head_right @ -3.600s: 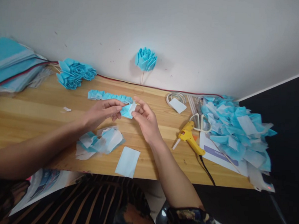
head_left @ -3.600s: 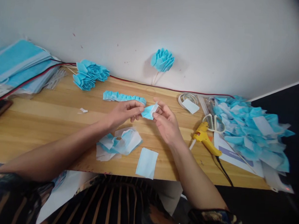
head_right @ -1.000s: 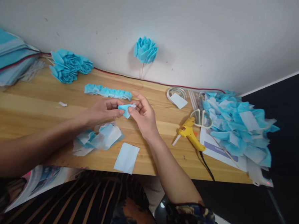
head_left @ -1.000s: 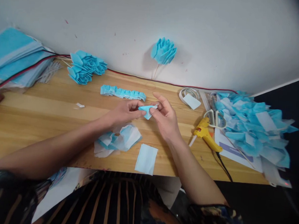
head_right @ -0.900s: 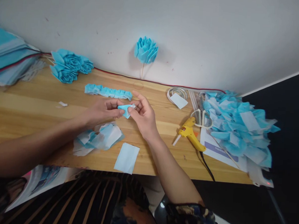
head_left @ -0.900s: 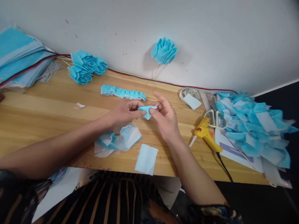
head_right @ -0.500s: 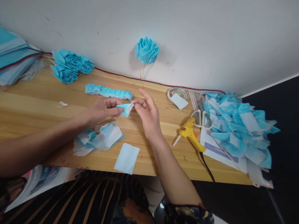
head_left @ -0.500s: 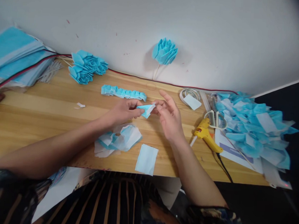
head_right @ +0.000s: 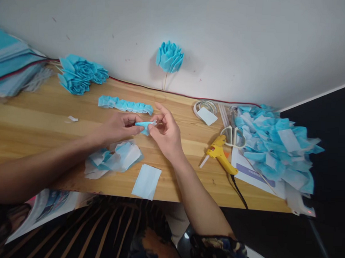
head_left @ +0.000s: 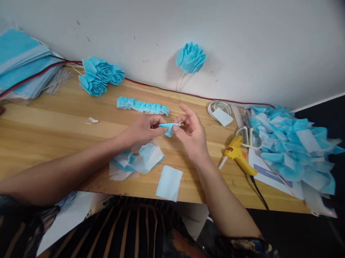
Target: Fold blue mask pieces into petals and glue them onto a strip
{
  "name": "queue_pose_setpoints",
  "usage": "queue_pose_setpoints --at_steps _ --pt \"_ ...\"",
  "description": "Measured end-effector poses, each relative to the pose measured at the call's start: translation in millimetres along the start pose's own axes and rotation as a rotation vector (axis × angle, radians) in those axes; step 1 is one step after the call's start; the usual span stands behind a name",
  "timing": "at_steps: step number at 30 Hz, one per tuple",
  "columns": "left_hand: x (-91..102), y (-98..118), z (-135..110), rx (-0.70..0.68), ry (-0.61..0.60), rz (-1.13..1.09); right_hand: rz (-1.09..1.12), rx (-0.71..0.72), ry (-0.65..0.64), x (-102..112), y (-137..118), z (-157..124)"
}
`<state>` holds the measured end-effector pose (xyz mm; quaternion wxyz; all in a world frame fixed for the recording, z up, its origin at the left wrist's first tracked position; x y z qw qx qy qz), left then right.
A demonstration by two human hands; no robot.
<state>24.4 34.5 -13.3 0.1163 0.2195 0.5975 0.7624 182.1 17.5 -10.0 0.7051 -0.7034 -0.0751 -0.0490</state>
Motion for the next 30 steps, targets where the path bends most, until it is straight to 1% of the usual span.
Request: queue_pose_setpoints --at_steps 4,7,11,15,19,24,30 --pt "-0.9 1.3 -0.2 0.027 -0.024 0.013 -0.088 0.081 0.054 -0.2 -4.0 -3.6" --pt "-1.3 0.8 -0.7 0.041 -0.022 -0.021 -0.198 0.180 0.097 -1.2 -10.4 -8.5" --pt "-0.1 -1.8 0.2 0.051 0.010 -0.108 -0.386 0.330 0.161 -1.3 -18.0 -14.0" --pt "2.0 -4.3 2.8 0.055 0.026 -0.146 -0.521 0.479 0.156 -3.0 -22.5 -17.0" --pt "4.3 -4.6 4.1 0.048 0.058 -0.186 -0.603 0.546 0.157 -4.6 -25.2 -18.9" --pt "5.6 -2.7 4.1 0.055 0.091 -0.198 -0.608 0.609 0.155 -5.5 -28.6 -22.1" --pt "5.9 1.0 4.1 0.046 0.110 -0.197 -0.652 0.617 0.160 -6.9 -28.6 -22.6"
Point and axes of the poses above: each hand's wrist, its own z-axis towards the middle knuckle, its own x-axis out of the back of the hand, y = z × x, the point moved 5 cm from there along z, towards the middle knuckle, and after that the axes turned 15 degrees about -x, right-handed, at the moved point
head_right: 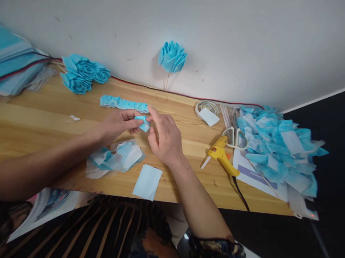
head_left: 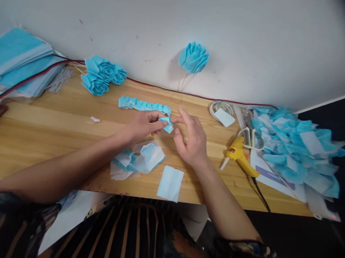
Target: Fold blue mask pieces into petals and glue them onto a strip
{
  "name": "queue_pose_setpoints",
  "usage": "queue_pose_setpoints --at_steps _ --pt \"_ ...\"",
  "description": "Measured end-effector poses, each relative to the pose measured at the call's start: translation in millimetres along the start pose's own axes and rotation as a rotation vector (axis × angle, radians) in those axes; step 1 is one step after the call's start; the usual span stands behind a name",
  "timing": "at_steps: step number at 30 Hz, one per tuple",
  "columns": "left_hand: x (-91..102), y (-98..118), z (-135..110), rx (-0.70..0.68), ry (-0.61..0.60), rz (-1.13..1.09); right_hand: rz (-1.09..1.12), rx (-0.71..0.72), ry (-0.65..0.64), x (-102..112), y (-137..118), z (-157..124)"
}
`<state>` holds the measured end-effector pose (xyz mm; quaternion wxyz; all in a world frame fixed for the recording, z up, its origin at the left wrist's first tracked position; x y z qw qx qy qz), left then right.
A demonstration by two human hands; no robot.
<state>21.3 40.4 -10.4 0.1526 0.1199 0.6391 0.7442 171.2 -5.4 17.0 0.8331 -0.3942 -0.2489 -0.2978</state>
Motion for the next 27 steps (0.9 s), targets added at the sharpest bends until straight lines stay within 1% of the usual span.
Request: queue_pose_setpoints --at_steps 17,22,27 --pt "3.4 -0.8 1.2 -0.024 0.021 -0.004 0.001 -0.037 -0.018 0.8 -0.5 -1.2" --pt "2.8 0.1 1.1 -0.030 0.009 -0.004 0.003 -0.029 0.002 1.4 -0.6 -1.6" --pt "3.1 -2.2 1.3 -0.035 -0.002 0.013 0.003 -0.046 -0.007 0.9 1.0 -1.7"
Point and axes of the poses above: each hand's wrist, its own z-axis towards the middle knuckle, its own x-axis out of the back of the hand, y = z × x, the point moved 5 cm from there along z, towards the middle knuckle, and after that the axes turned 15 degrees about -x, right-handed, at the moved point
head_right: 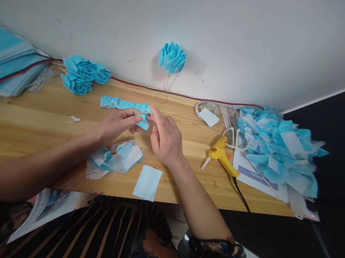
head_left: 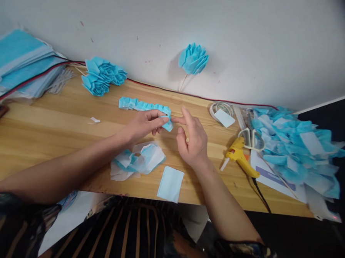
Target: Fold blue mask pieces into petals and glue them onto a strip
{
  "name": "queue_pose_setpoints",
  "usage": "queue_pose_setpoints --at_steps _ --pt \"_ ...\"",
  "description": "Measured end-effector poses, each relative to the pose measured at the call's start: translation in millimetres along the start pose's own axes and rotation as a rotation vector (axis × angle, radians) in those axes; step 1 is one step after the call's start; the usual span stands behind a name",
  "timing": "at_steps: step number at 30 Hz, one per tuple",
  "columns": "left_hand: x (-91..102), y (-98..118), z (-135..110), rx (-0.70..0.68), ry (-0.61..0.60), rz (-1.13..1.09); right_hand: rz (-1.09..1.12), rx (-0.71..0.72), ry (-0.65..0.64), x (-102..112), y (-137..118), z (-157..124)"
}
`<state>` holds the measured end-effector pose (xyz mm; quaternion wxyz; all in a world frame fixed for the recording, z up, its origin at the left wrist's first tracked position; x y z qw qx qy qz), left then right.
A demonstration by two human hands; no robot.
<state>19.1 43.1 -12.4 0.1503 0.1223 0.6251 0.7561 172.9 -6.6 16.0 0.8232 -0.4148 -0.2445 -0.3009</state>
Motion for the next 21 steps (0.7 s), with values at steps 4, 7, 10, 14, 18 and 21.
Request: queue_pose_setpoints --at_steps 4,7,10,14,18,21 --pt "-0.1 -0.5 0.7 -0.016 0.001 -0.020 -0.002 0.010 0.006 -0.1 -1.2 0.2" --pt "-0.8 -0.4 0.6 -0.006 0.013 -0.051 -0.010 0.027 0.016 0.0 -2.8 0.2" --pt "-0.9 -2.1 0.2 0.018 0.023 -0.081 -0.008 0.042 0.010 -0.4 -4.0 -0.1" --pt "-0.8 -3.3 0.4 0.025 0.023 -0.107 -0.034 0.049 -0.003 -2.1 -4.5 -0.4" --pt "0.3 -2.3 0.9 0.045 0.050 -0.110 -0.038 0.089 0.009 -2.9 -7.3 -1.5" --pt "1.9 -2.5 1.3 0.066 0.070 -0.105 -0.053 0.130 0.020 -3.4 -10.2 -2.4"
Point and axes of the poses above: each hand's wrist, its own z-axis towards the middle knuckle, its own x-axis out of the back of the hand, y = z × x, the point moved 5 cm from there along z, towards the middle knuckle, and after that the axes turned 15 degrees about -x, right-handed, at the moved point
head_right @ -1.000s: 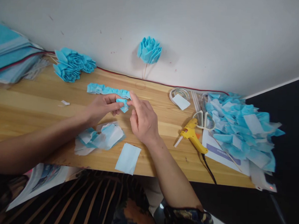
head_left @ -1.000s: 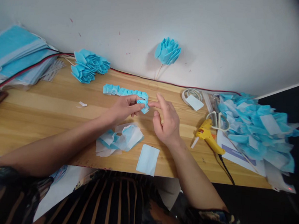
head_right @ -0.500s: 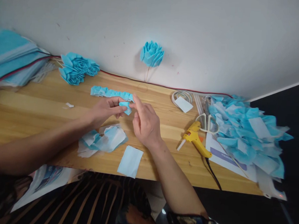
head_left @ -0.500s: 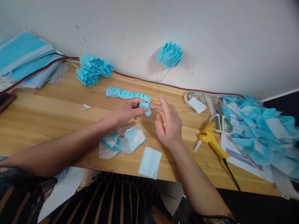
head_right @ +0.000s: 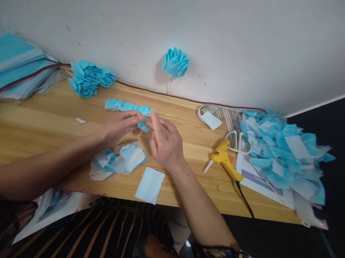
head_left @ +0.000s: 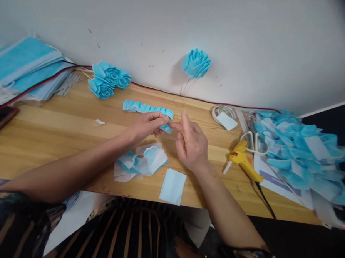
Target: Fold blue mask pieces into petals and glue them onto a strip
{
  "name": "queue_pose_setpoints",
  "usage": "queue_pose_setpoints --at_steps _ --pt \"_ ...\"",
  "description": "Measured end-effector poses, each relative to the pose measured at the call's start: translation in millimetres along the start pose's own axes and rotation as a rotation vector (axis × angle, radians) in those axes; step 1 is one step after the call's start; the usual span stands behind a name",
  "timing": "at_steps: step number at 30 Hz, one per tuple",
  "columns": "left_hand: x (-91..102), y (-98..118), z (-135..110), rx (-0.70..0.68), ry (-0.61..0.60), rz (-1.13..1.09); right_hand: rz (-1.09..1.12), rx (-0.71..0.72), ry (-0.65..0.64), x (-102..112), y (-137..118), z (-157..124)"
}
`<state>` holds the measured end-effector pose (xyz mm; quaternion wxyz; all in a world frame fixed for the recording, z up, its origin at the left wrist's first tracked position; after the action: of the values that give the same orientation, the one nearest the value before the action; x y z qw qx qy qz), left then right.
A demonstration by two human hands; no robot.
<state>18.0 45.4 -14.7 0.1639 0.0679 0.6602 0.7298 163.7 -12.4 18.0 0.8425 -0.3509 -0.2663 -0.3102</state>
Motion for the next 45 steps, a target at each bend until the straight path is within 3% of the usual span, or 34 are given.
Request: queue_pose_setpoints --at_steps 5,10,12,15,18,21,45 --pt "2.3 -0.3 1.4 -0.020 -0.008 0.006 -0.021 0.029 0.000 -0.4 -2.7 -0.1" --pt "4.3 1.7 1.9 -0.032 0.018 0.053 0.070 -0.046 0.003 1.9 -1.3 -1.0" --pt "5.5 2.7 2.0 -0.039 0.052 0.055 0.176 -0.173 0.051 4.5 5.8 -0.9" --pt "6.0 3.2 1.8 -0.048 0.077 0.065 0.379 -0.479 0.057 1.7 25.8 -1.0" --pt "4.3 3.2 1.3 -0.058 0.054 0.069 0.583 -0.749 -0.118 -11.6 40.7 -1.9" --pt "2.5 3.3 0.8 -0.063 0.027 0.068 0.711 -0.864 -0.251 -19.1 42.8 -1.8" --pt "-2.7 10.5 -2.9 -0.179 -0.025 0.184 0.764 -0.893 -0.324 -19.3 37.0 -0.9"
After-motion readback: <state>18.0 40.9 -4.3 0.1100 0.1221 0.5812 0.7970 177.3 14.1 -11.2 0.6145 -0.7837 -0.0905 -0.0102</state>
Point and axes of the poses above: each hand's wrist, its own z-axis towards the middle knuckle, its own x-axis out of the back of the hand, y = z × x, the point moved 5 cm from there along z, towards the middle knuckle, and after that the axes turned 15 degrees about -x, right-handed, at the moved point
